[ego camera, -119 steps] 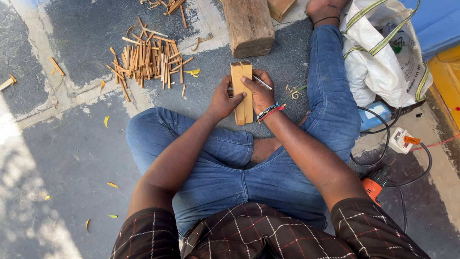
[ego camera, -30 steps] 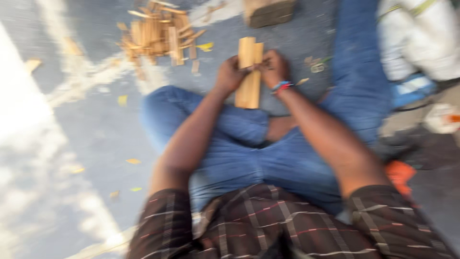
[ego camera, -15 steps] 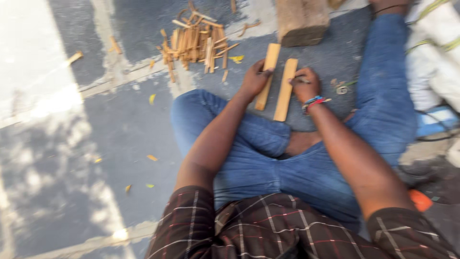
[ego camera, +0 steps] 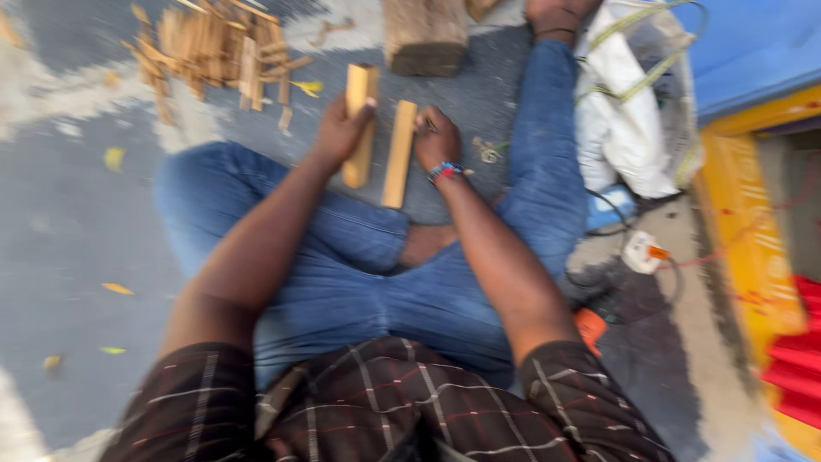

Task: The person assembles a cross-shaped wooden structure by marking and fitting two notched pieces of wood together by hand.

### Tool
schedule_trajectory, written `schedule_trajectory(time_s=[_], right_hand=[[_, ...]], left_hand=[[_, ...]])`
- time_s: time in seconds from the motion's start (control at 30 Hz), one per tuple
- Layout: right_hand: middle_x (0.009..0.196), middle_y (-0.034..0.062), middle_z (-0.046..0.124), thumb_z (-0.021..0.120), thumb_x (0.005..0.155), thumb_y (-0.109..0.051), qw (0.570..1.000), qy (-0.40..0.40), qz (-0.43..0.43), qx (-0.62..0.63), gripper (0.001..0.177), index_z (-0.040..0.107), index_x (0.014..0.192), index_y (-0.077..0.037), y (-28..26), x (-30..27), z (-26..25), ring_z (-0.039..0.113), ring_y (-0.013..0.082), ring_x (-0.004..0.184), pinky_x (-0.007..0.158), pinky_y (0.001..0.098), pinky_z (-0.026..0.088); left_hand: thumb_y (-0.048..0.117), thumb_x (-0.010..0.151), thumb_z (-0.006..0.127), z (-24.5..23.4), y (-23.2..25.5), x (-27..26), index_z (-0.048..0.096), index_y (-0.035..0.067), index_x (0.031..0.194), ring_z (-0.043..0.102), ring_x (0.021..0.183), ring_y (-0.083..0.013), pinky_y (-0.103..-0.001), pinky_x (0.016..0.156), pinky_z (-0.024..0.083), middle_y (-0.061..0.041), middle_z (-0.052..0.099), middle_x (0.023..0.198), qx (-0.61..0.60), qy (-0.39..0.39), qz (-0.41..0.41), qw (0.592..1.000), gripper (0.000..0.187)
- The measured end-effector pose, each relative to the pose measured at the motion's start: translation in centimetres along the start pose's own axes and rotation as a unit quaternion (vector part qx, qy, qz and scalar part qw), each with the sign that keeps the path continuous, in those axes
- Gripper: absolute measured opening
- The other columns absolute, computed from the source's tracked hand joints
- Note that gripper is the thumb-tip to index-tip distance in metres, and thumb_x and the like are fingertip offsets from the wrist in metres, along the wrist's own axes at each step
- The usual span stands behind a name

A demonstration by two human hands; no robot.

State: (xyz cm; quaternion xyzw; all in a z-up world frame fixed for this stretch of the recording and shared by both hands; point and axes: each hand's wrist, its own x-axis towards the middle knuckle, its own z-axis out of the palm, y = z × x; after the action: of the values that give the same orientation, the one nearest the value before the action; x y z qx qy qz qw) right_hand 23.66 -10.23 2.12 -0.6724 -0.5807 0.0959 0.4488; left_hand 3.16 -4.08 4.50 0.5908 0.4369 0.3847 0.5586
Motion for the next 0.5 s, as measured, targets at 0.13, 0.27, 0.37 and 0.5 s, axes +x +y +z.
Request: schedule_trajectory(time_s=[0.13,0.27,0.37,0.5], right_hand=[[0.086,0.0024,0.075,0.055,0.101,-0.010,0.963,-0.059,0.132,0.227,0.014,0.067,0.109,-0.009,-3.2,2.2,-3.2,0.073,0.0123,0.072,0.059,0.0255,0.059],[0.086,0.0075,0.073,0.058,0.109,-0.013,0.946,-0.009,0.043,0.322,0.014,0.067,0.114,-0.003,-6.6,3.9,-6.6,0.069,0.0134,0.073,0.063,0.0253,0.058],[0.088,0.0080,0.065,0.067,0.104,-0.015,0.857,0.056,-0.003,0.512,0.023,0.061,0.119,0.002,-11.2,3.9,-12.2,0.065,0.0171,0.075,0.066,0.0295,0.055],[0.107,0.0132,0.067,0.067,0.108,-0.016,0.870,0.195,-0.179,0.415,0.019,0.063,0.113,0.002,-17.3,0.6,-26.4,0.067,0.0210,0.075,0.065,0.0332,0.057]], left_hand=[[0.025,0.098,0.069,-0.3,1.0,-0.7,0.055,0.005,0.138,0.068,0.102,-0.0203,-0.036,0.091,0.056,-0.011,0.070,0.113,0.053,-0.002,0.063,0.997,0.047],[0.017,0.095,0.071,0.1,1.9,-1.5,0.047,0.005,0.146,0.062,0.116,-0.0216,-0.037,0.100,0.052,-0.013,0.064,0.127,0.016,-0.024,0.089,0.996,0.057],[0.018,0.093,0.073,-0.1,2.5,-1.3,0.044,0.007,0.148,0.061,0.115,-0.0209,-0.036,0.099,0.051,-0.013,0.062,0.127,0.031,-0.008,0.079,0.996,0.063],[0.022,0.093,0.071,0.2,2.6,-0.7,0.049,0.007,0.144,0.067,0.104,-0.0243,-0.037,0.093,0.054,-0.013,0.066,0.113,0.045,-0.013,0.023,0.999,0.057]])
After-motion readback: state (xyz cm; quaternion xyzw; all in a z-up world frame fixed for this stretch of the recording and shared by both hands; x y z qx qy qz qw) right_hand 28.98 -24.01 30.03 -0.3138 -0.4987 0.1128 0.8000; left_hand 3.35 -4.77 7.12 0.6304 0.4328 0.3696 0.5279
